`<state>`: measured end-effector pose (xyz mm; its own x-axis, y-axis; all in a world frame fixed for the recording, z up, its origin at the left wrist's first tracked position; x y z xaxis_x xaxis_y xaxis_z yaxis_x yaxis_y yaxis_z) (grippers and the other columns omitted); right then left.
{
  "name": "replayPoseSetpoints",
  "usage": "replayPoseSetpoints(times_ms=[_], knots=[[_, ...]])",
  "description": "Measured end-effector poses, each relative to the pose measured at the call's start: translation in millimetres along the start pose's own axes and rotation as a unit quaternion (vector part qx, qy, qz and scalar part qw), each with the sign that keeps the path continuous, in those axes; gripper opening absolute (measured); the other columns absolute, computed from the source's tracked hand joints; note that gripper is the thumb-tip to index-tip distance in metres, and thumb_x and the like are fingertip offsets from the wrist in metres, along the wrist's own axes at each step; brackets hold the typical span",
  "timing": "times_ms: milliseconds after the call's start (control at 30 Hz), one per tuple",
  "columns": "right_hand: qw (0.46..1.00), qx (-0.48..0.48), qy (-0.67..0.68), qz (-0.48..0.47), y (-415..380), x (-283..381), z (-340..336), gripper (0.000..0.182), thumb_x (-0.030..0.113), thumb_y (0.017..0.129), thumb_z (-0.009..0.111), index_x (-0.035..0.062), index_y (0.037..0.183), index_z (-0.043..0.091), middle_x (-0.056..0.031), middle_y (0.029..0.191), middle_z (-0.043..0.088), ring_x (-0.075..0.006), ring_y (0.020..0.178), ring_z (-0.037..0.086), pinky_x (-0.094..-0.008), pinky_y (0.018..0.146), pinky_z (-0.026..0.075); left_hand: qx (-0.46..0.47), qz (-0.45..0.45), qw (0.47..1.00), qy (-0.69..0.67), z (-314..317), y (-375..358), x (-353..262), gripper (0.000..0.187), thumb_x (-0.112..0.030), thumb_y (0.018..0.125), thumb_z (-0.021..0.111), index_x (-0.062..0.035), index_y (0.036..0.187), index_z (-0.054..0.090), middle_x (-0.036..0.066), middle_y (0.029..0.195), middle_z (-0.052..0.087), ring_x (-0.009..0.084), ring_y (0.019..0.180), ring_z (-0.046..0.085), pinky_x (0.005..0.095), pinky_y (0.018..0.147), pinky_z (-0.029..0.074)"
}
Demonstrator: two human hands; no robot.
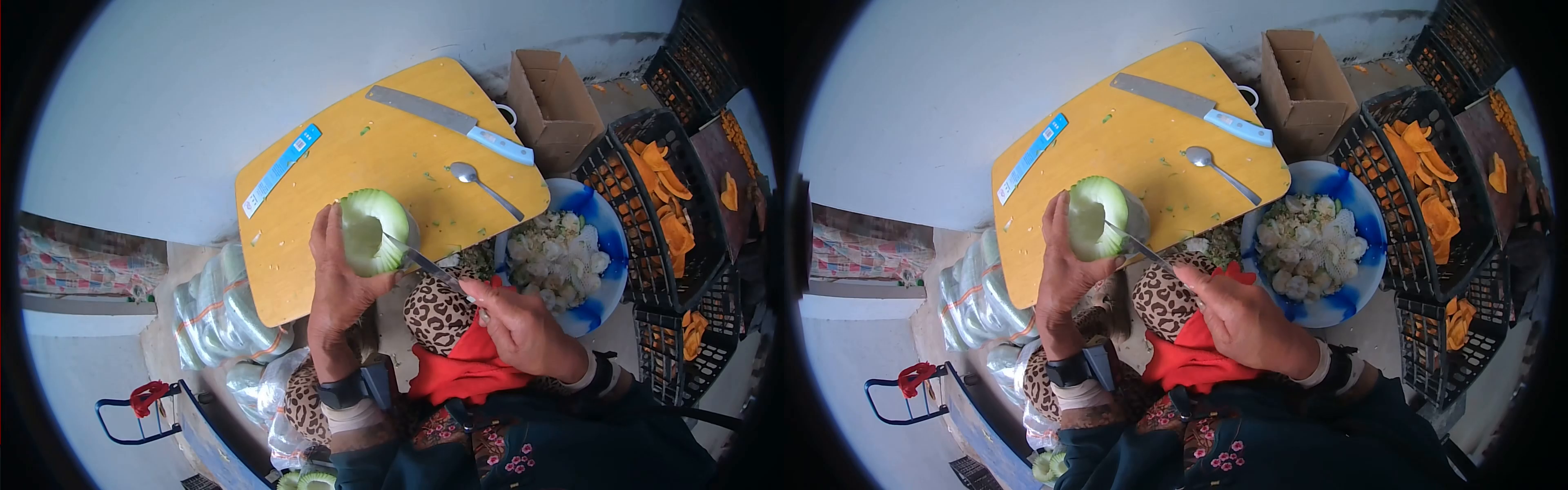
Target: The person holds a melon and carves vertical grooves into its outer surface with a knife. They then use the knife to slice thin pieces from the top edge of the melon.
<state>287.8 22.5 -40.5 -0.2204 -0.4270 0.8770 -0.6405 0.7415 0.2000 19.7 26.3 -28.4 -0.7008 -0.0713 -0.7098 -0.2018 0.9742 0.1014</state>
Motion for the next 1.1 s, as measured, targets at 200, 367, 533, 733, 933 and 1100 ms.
replayPoseSetpoints(times_ms=[200,367,533,733,933,1100], knots=[[1.0,-0.014,0.001,0.007,8.1,9.7,11.2,0.052,-0.008,0.09,0.053,-0.0029,0.142,0.048,-0.0206,0.1,0.066,-0.0352,0.084,0.067,-0.0395,0.077,0.055,-0.002,0.009,1.0,0.002,3.1,0.0,-3.1,0.121,-0.019,0.053,0.092,0.0043,0.152,0.026,0.023,0.151,0.026,0.0406,0.14,0.029,0.044,0.117,0.033],[0.997,-0.052,0.032,-0.041,17.4,2.9,23.8,0.052,-0.007,0.092,0.051,-0.0031,0.144,0.045,-0.0223,0.107,0.065,-0.0298,0.091,0.069,-0.0362,0.078,0.055,-0.012,0.016,1.0,-0.005,6.9,-2.1,1.8,0.122,-0.019,0.053,0.093,0.0041,0.152,0.025,0.024,0.152,0.025,0.0417,0.141,0.028,0.0444,0.117,0.032],[0.968,0.009,0.243,0.066,15.2,-11.0,18.5,0.049,-0.003,0.095,0.051,-0.0004,0.144,0.047,-0.0142,0.1,0.066,-0.0172,0.081,0.066,-0.0295,0.071,0.052,-0.002,0.013,1.0,0.013,4.4,-0.9,2.4,0.123,-0.022,0.054,0.094,0.0035,0.152,0.025,0.024,0.152,0.025,0.0422,0.141,0.028,0.0452,0.117,0.033],[0.882,0.129,0.419,0.171,5.2,-19.1,-10.2,0.045,0.002,0.1,0.049,0.001,0.145,0.048,-0.0048,0.089,0.063,-0.0072,0.074,0.057,-0.0209,0.066,0.047,-0.001,0.014,1.0,0.017,2.9,-0.8,2.0,0.124,-0.028,0.055,0.095,0.0022,0.153,0.025,0.024,0.153,0.024,0.0422,0.141,0.029,0.0454,0.117,0.033],[0.974,-0.032,0.215,0.067,-4.1,-26.0,-14.2,0.046,-0.001,0.098,0.05,-0.0004,0.144,0.048,-0.0097,0.092,0.067,-0.0123,0.075,0.064,-0.027,0.07,0.053,0.009,0.004,1.0,-0.004,1.9,-0.6,0.1,0.126,-0.03,0.053,0.095,0.0038,0.152,0.025,0.024,0.153,0.024,0.0423,0.141,0.029,0.0449,0.117,0.033],[0.997,-0.043,0.062,0.0,1.1,0.4,-13.5,0.047,-0.007,0.093,0.052,-0.0016,0.14,0.051,-0.0166,0.098,0.069,-0.0199,0.081,0.069,-0.0323,0.073,0.056,0.003,0.015,1.0,-0.004,4.1,-0.4,2.3,0.126,-0.032,0.053,0.094,0.0054,0.152,0.026,0.025,0.153,0.024,0.0423,0.142,0.028,0.0446,0.118,0.033]])
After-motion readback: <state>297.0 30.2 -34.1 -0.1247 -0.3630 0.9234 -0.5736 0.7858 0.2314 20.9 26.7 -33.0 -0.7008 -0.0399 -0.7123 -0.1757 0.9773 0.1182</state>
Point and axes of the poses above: each hand's wrist, its own y-axis towards the middle knuckle, its own z-axis out of the palm, x = y × z, the point moved 2 cm from there along y, towards the middle knuckle
